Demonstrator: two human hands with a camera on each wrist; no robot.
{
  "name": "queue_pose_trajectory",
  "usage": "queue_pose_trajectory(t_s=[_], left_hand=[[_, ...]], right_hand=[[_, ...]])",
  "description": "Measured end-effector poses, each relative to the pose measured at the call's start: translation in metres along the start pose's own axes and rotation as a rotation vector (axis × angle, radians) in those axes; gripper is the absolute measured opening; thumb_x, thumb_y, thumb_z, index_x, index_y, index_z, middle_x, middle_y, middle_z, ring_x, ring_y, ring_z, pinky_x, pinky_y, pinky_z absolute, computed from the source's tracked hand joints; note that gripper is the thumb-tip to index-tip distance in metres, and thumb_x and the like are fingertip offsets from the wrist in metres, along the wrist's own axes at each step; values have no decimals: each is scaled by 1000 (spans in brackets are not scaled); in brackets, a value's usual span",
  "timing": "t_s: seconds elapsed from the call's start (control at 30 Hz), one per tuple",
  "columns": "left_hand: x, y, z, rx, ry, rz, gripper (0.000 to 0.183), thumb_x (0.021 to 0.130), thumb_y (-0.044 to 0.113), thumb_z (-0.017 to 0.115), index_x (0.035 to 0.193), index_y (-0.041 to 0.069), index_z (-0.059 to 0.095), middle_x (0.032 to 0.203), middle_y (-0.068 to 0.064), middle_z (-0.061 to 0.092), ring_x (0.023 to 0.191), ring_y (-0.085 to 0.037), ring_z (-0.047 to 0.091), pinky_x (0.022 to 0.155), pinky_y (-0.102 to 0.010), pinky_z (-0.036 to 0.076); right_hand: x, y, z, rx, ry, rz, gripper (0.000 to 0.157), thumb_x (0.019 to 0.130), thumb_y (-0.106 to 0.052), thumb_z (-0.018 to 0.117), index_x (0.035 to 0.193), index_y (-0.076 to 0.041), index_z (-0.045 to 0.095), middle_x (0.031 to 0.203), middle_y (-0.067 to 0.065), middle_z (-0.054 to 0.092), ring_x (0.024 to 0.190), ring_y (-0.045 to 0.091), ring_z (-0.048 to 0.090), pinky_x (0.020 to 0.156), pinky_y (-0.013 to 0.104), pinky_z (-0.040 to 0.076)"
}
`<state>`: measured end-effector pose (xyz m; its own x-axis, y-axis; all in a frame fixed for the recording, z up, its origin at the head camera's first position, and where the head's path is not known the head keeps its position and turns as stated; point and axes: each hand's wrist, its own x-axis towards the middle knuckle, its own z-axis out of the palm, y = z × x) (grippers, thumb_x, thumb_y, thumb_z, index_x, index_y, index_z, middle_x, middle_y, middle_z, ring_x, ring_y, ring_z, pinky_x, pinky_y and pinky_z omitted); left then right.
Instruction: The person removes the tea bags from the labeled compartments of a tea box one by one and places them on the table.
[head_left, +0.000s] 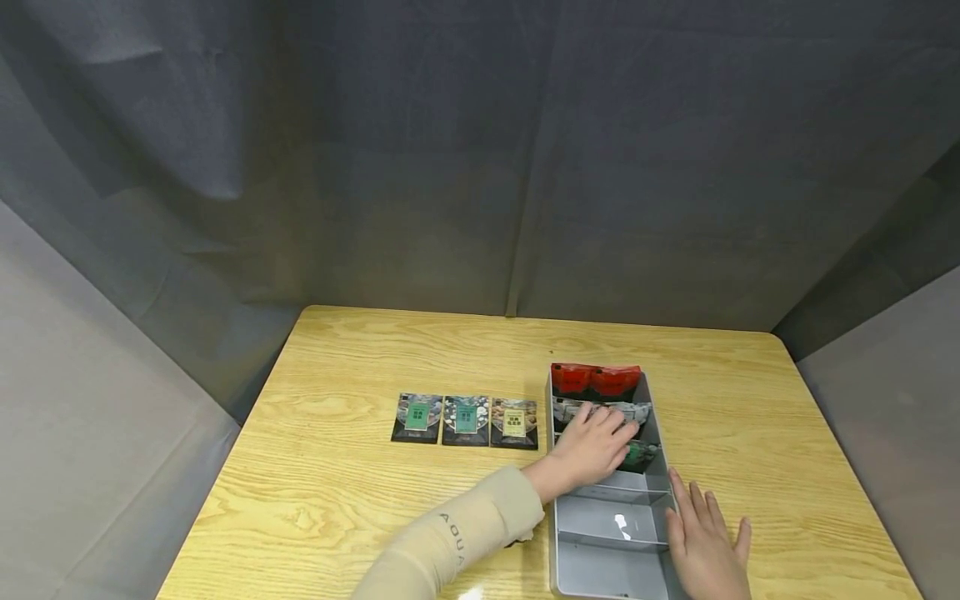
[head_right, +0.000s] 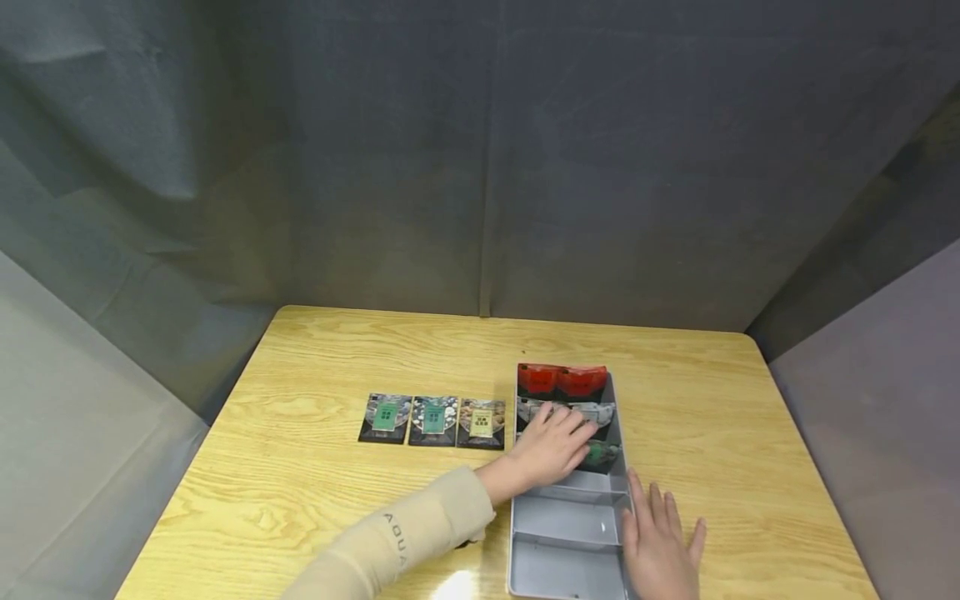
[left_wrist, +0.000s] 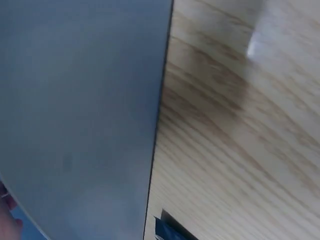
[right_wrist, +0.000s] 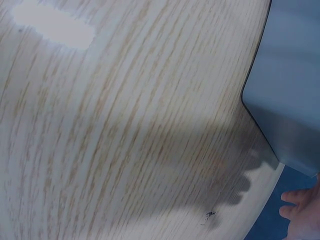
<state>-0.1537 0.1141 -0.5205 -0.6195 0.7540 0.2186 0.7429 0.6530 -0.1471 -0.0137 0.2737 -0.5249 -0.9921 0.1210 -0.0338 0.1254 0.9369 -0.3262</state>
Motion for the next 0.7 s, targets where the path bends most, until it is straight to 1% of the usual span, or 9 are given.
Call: queue_pose_trajectory(t_s=[0.13,0.27,0.37,0.47,0.57,0.7], left_hand=[[6,6,3,23,-20,13,39,96,44,35,133,32,40,124,11,45,115,-8,41,99,-35,28],[9,11,6,45,-11,29,39,95,45,37,132,33,41,125,12,45,117,-9,40,99,-36,29],[9,14,7,52,-14,37,36,96,42,40,130,33,42,125,12,45,117,-9,40,100,-36,29],[10,15,8,52,-43,41,33,97,33,41,130,33,42,126,13,45,119,-9,39,101,-37,29],[10,15,8,44,-88,34,35,96,24,42,130,34,43,129,13,44,121,-10,38,103,-37,28],[11,14,8,41,-124,28,35,96,23,43,129,35,44,129,14,44,122,-10,37,104,-37,26]], right_hand=[[1,1,0,-15,-13,10,53,99,-33,26,148,-26,6,134,34,33,122,53,26,92,72,-5],[2,1,0,-14,-15,13,53,99,-33,26,148,-25,7,134,34,33,122,53,26,92,72,-5],[1,0,0,-13,-7,10,53,99,-32,27,148,-26,7,134,33,33,122,53,27,92,72,-4],[1,1,0,-13,-12,7,53,99,-33,26,148,-27,6,135,33,33,122,53,26,92,72,-4],[1,1,0,-11,-19,9,53,99,-33,25,148,-27,5,135,33,32,122,53,26,92,72,-5],[1,1,0,-7,-15,8,53,99,-33,25,148,-26,5,135,33,32,122,53,26,92,72,-5]])
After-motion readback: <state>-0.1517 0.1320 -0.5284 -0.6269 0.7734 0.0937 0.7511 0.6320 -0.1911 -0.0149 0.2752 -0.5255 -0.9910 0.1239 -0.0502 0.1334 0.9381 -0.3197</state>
